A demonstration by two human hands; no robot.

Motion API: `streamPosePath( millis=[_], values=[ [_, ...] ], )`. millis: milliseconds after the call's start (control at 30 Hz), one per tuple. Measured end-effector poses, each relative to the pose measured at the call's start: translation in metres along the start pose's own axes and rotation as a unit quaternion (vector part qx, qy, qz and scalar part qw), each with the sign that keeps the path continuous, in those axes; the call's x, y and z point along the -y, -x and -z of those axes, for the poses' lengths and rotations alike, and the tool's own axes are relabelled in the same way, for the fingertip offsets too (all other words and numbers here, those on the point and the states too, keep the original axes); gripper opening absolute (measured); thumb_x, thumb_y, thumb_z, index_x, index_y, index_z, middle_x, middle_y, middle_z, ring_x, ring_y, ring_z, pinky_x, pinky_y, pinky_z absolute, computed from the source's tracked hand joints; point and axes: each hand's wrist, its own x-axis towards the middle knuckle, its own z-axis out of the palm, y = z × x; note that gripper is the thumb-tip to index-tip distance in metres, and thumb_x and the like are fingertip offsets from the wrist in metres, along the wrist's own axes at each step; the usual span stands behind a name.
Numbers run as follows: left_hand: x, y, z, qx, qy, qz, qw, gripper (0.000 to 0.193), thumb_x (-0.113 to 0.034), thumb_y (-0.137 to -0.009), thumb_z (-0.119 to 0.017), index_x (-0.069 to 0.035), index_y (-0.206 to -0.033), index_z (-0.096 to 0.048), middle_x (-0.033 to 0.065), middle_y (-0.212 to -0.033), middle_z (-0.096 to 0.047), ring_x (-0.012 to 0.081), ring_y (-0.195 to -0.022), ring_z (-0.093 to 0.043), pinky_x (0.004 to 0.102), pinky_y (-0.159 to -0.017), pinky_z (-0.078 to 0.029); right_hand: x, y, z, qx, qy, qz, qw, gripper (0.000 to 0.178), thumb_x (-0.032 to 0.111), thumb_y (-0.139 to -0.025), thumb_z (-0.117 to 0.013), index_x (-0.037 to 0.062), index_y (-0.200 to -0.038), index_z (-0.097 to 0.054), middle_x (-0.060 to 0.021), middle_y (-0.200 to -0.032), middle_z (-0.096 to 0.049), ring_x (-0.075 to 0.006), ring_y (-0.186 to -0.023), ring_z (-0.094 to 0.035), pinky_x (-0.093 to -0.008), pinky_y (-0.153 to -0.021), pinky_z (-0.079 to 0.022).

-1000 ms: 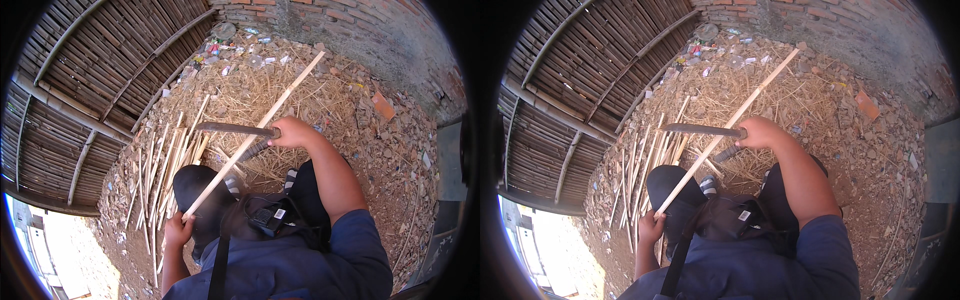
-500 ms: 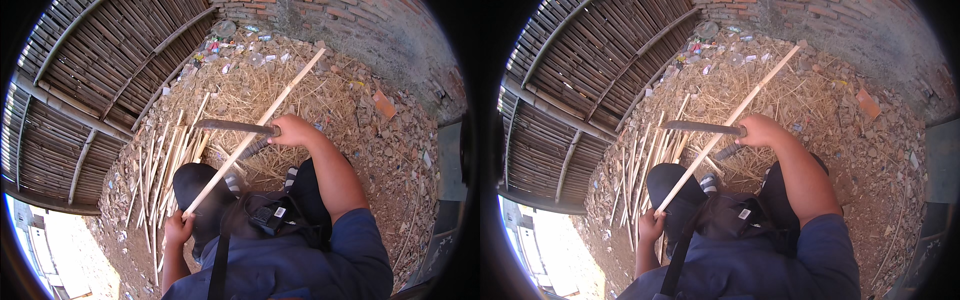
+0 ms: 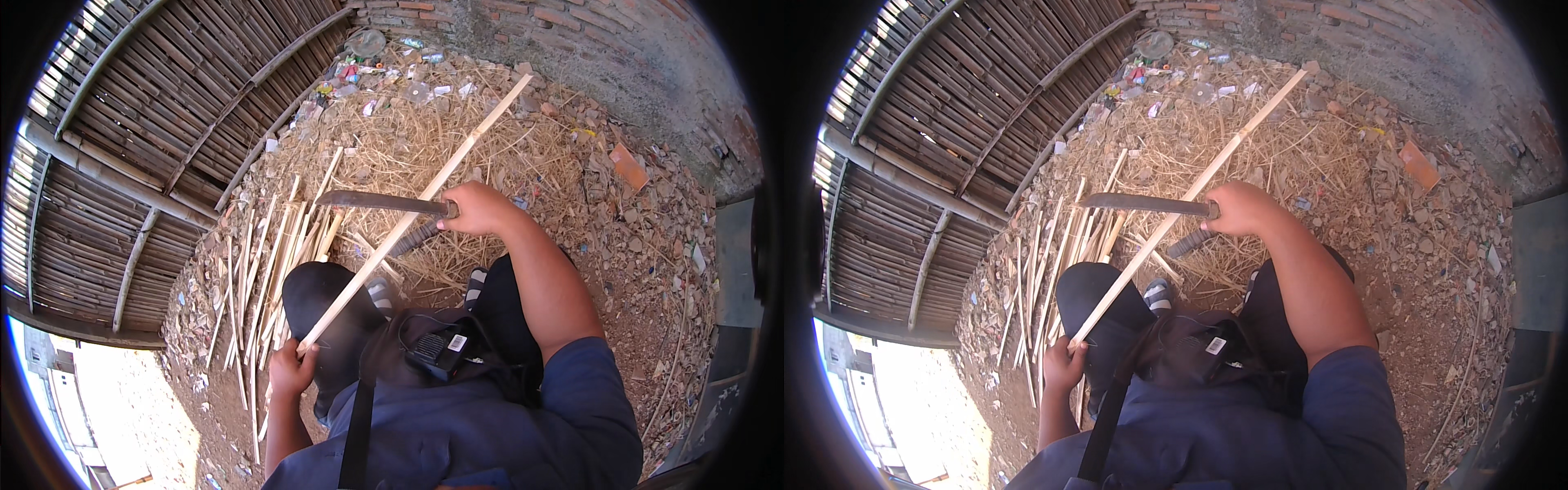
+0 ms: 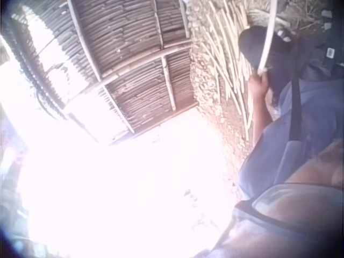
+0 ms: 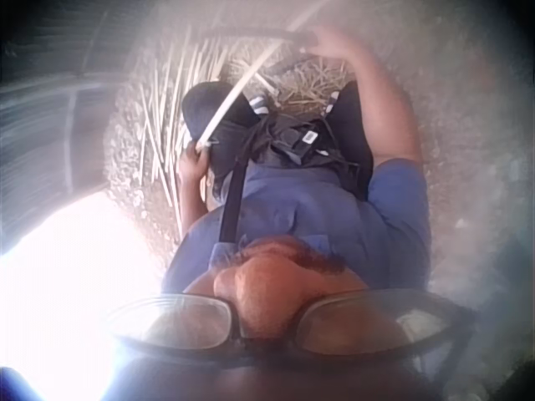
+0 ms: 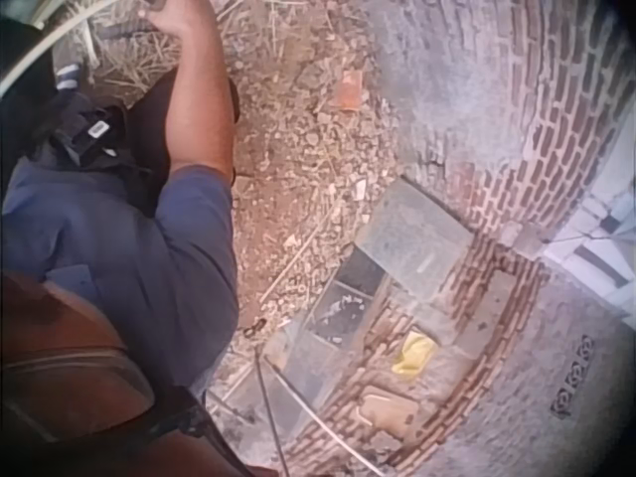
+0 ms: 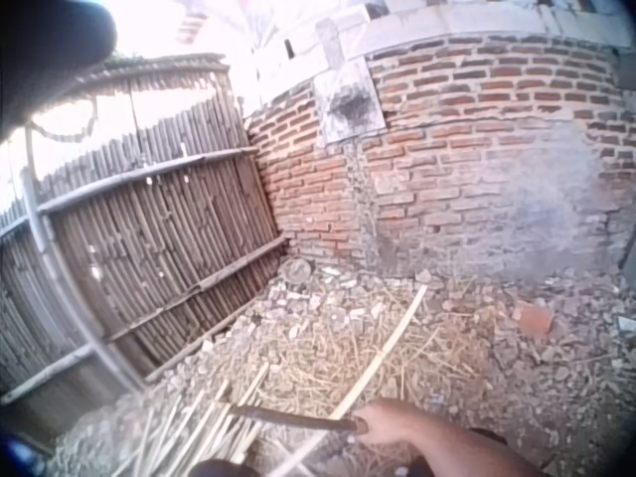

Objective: The person sits on the ground and uses a curved blade to shave the surface of a long, thin bamboo stick. They hold the stick with one hand and repeatedly draw the blade along its length to smooth it, working on a single piece throughout the clip.

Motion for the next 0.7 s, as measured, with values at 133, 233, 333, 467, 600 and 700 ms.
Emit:
streamPosePath(
  millis=[133, 233, 333, 467, 600, 700],
  values=[
    [-0.0059, -0.0004, 0.0027, 0.001, 0.004, 0.016, 1.000, 0.047, -0.039, -0.087, -0.074, -0.004, -0.068, -0.051, 0.0182, -0.055, -0.055, 0.0418, -0.054, -0.060, 0.0492, -0.052, -0.045, -0.0007, -0.0006, -0.0007, -0.004, -0.003, 0.010, 1.000, 0.042, 0.039, -0.080, -0.080, 0.0074, -0.106, -0.073, -0.0169, -0.088, -0.071, -0.0339, -0.088, -0.070, -0.0451, -0.077, -0.054],
    [-0.0017, 0.0000, -0.0007, -0.007, 0.010, 0.008, 1.000, 0.047, -0.038, -0.087, -0.075, -0.004, -0.067, -0.050, 0.0177, -0.053, -0.054, 0.0411, -0.053, -0.059, 0.0482, -0.051, -0.044, -0.0035, -0.0009, -0.0028, -0.013, -0.004, 0.021, 1.000, 0.041, 0.039, -0.080, -0.080, 0.0073, -0.105, -0.073, -0.0171, -0.087, -0.070, -0.0344, -0.087, -0.070, -0.0453, -0.077, -0.054],
    [-0.0024, -0.0005, 0.0000, 0.002, 0.013, 0.017, 1.000, 0.047, -0.038, -0.086, -0.075, -0.004, -0.067, -0.050, 0.0177, -0.053, -0.054, 0.0408, -0.053, -0.059, 0.0478, -0.051, -0.044, -0.0011, 0.0003, -0.0009, -0.011, -0.010, 0.015, 1.000, 0.040, 0.038, -0.080, -0.080, 0.0071, -0.104, -0.073, -0.0174, -0.086, -0.070, -0.0350, -0.086, -0.070, -0.0455, -0.076, -0.054],
    [-0.0033, -0.0001, -0.0014, -0.014, 0.000, 0.008, 1.000, 0.047, -0.038, -0.086, -0.075, -0.004, -0.067, -0.049, 0.0176, -0.054, -0.053, 0.0409, -0.053, -0.059, 0.0480, -0.051, -0.044, -0.0031, -0.0007, -0.0031, -0.017, -0.010, 0.017, 1.000, 0.038, 0.037, -0.079, -0.080, 0.0073, -0.102, -0.073, -0.0173, -0.084, -0.070, -0.0349, -0.085, -0.070, -0.0454, -0.075, -0.053],
    [-0.0012, 0.0001, -0.0033, -0.017, -0.008, 0.007, 1.000, 0.047, -0.038, -0.086, -0.075, -0.004, -0.067, -0.049, 0.0177, -0.054, -0.054, 0.0412, -0.053, -0.059, 0.0480, -0.051, -0.044, -0.0014, 0.0011, -0.0015, -0.021, -0.013, 0.018, 1.000, 0.037, 0.037, -0.079, -0.080, 0.0075, -0.100, -0.073, -0.0171, -0.084, -0.070, -0.0349, -0.084, -0.069, -0.0453, -0.074, -0.053],
    [-0.0037, 0.0000, -0.0025, -0.015, -0.003, 0.015, 1.000, 0.047, -0.039, -0.086, -0.075, -0.004, -0.067, -0.050, 0.0177, -0.054, -0.054, 0.0412, -0.054, -0.060, 0.0478, -0.051, -0.045, -0.0008, 0.0020, -0.0010, -0.019, -0.016, 0.015, 1.000, 0.036, 0.037, -0.079, -0.080, 0.0076, -0.099, -0.073, -0.0168, -0.084, -0.070, -0.0349, -0.084, -0.069, -0.0451, -0.074, -0.053]
  ],
)
